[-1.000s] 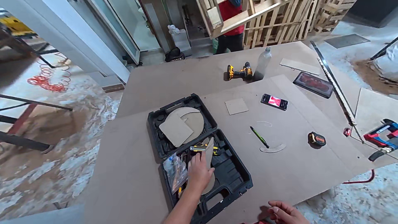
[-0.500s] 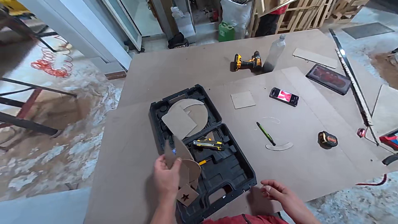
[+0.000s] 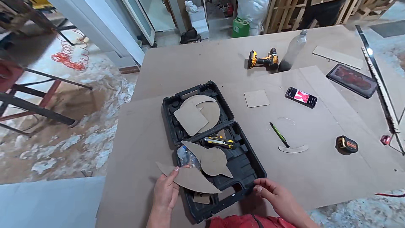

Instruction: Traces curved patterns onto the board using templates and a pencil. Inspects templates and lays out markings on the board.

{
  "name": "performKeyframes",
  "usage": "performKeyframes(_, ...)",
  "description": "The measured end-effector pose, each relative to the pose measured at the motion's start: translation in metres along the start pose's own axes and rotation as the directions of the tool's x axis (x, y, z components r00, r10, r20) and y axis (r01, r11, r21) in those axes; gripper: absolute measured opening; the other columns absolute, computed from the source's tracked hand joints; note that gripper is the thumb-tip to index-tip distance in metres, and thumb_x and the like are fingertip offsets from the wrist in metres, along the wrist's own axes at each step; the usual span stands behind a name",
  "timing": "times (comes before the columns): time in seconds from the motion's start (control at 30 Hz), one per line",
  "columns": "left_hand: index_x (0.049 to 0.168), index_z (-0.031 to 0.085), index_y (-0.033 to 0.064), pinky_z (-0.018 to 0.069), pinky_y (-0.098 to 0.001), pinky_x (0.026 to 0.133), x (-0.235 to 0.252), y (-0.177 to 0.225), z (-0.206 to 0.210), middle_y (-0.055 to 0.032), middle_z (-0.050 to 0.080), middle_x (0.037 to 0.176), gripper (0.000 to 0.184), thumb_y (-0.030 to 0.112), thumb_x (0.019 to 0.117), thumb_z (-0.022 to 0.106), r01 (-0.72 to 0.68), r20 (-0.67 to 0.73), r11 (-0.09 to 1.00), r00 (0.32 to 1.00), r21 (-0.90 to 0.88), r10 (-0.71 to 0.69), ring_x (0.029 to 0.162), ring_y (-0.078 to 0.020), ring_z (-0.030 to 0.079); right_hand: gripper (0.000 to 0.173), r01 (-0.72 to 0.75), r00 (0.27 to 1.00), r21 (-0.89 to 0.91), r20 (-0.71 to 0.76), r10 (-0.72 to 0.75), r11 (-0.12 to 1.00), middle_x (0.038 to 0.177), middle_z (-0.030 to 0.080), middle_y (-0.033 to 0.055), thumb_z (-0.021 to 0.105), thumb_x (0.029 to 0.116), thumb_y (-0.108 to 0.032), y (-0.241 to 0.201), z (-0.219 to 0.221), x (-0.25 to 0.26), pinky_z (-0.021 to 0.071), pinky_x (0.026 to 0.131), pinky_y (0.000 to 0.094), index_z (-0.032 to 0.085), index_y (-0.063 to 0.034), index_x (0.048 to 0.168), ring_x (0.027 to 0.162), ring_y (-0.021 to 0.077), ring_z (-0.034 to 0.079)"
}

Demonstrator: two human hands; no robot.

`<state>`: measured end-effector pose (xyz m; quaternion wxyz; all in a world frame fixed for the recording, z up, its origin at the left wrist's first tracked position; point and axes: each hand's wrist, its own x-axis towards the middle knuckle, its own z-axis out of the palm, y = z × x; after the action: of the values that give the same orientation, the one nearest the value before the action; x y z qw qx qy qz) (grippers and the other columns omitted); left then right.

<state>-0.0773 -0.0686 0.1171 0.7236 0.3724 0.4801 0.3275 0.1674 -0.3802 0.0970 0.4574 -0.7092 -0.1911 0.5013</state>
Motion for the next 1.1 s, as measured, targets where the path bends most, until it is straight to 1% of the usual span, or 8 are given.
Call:
performKeyframes(0.1,0.130,0.047,-0.0080,0.0641,-0.0486,0.078,-0.005,0.008,-0.026,-0.0253,0.073,0.100,0.028,0.008,0.1069,0.047,0.001,-0.138,1.000,0.990,0.010,0.001,0.088,-0.0332,0.075,0.040,0.162,0.981,-0.434,-0.022,-0.190,0.886,0.125,0.069,0.0006,0.060,0.1013,-0.033,-0.015,0.020,0.014,0.0585,0.097,0.0349,0.063,-0.0149,0.136,0.110,0.0112,0.069)
performKeyframes(0.2,0.126,0.053,-0.0063,0.0644,-0.0428,0.070,-0.009,0.024,-0.046,-0.0169,0.074,0.090,0.030,0.012,0.1027,0.054,-0.001,-0.239,0.938,0.967,0.347,0.089,0.077,-0.0249,0.075,0.053,0.269,0.957,-0.684,0.113,-0.266,0.678,0.152,0.053,0.0053,0.062,0.0989,-0.035,-0.050,0.049,0.040,0.0464,0.113,0.0414,0.054,-0.0178,0.148,0.138,0.0202,0.053)
performKeyframes(0.4,0.136,0.062,0.0126,0.0557,-0.0549,0.092,-0.006,0.032,0.002,-0.0104,0.073,0.115,0.035,0.023,0.1068,0.047,-0.070,0.054,0.175,0.994,0.982,0.095,0.104,-0.0282,0.071,0.090,0.377,0.923,-0.853,0.315,-0.221,0.361,0.174,0.012,0.0058,0.070,0.0922,-0.038,-0.065,0.115,0.108,0.0197,0.126,0.0553,0.022,-0.0211,0.166,0.159,0.0261,0.015)
performKeyframes(0.57,0.159,0.039,0.0213,0.0482,-0.0551,0.105,0.023,-0.016,0.029,-0.0157,0.062,0.136,0.080,0.049,0.0907,0.071,-0.131,0.142,-0.192,0.989,0.973,0.045,0.124,-0.0349,0.061,0.072,0.344,0.916,-0.864,0.222,-0.335,0.368,0.163,0.039,0.0097,0.059,0.0936,-0.010,-0.064,0.113,0.130,0.0388,0.119,0.0485,0.035,-0.0190,0.161,0.147,0.0264,0.043)
performKeyframes(0.67,0.146,0.058,0.0165,0.0540,-0.0549,0.098,0.025,-0.020,0.021,-0.0137,0.072,0.121,0.049,0.034,0.1000,0.063,-0.089,0.096,-0.047,0.983,0.995,0.156,0.112,-0.0322,0.069,0.052,0.224,0.954,-0.790,0.059,-0.293,0.571,0.126,0.070,0.0100,0.054,0.1008,-0.018,-0.084,0.080,0.119,0.0574,0.094,0.0509,0.049,-0.0223,0.152,0.111,0.0283,0.070)
performKeyframes(0.77,0.126,0.069,0.0118,0.0550,-0.0578,0.092,0.032,-0.006,0.008,-0.0146,0.074,0.105,0.035,0.035,0.1072,0.052,0.058,-0.086,0.167,0.983,0.984,0.163,0.101,-0.0322,0.072,0.033,0.099,0.961,-0.570,-0.158,-0.227,0.815,0.096,0.074,0.0071,0.056,0.1034,-0.027,-0.077,0.031,0.110,0.0602,0.082,0.0490,0.062,-0.0184,0.134,0.087,0.0227,0.073)
performKeyframes(0.93,0.133,0.064,0.0052,0.0547,-0.0556,0.095,0.038,0.028,-0.025,-0.0175,0.072,0.111,0.040,0.034,0.1056,0.057,0.016,-0.153,0.577,0.970,0.817,0.190,0.104,-0.0290,0.070,0.029,0.136,0.901,-0.101,-0.402,-0.166,0.985,0.101,0.076,0.0045,0.063,0.0988,-0.025,-0.037,-0.034,0.072,0.0663,0.077,0.0440,0.065,-0.0083,0.123,0.087,0.0198,0.076)
performKeyframes(1.1,0.127,0.061,-0.0021,0.0606,-0.0361,0.088,0.029,0.038,-0.028,-0.0113,0.073,0.106,0.033,0.023,0.1062,0.055,-0.141,-0.096,0.747,0.960,0.649,0.264,0.096,-0.0140,0.072,0.033,0.164,0.880,0.055,-0.458,-0.121,0.985,0.099,0.076,0.0102,0.066,0.0927,-0.024,-0.009,-0.046,0.031,0.0658,0.075,0.0429,0.065,-0.0035,0.119,0.086,0.0253,0.076)
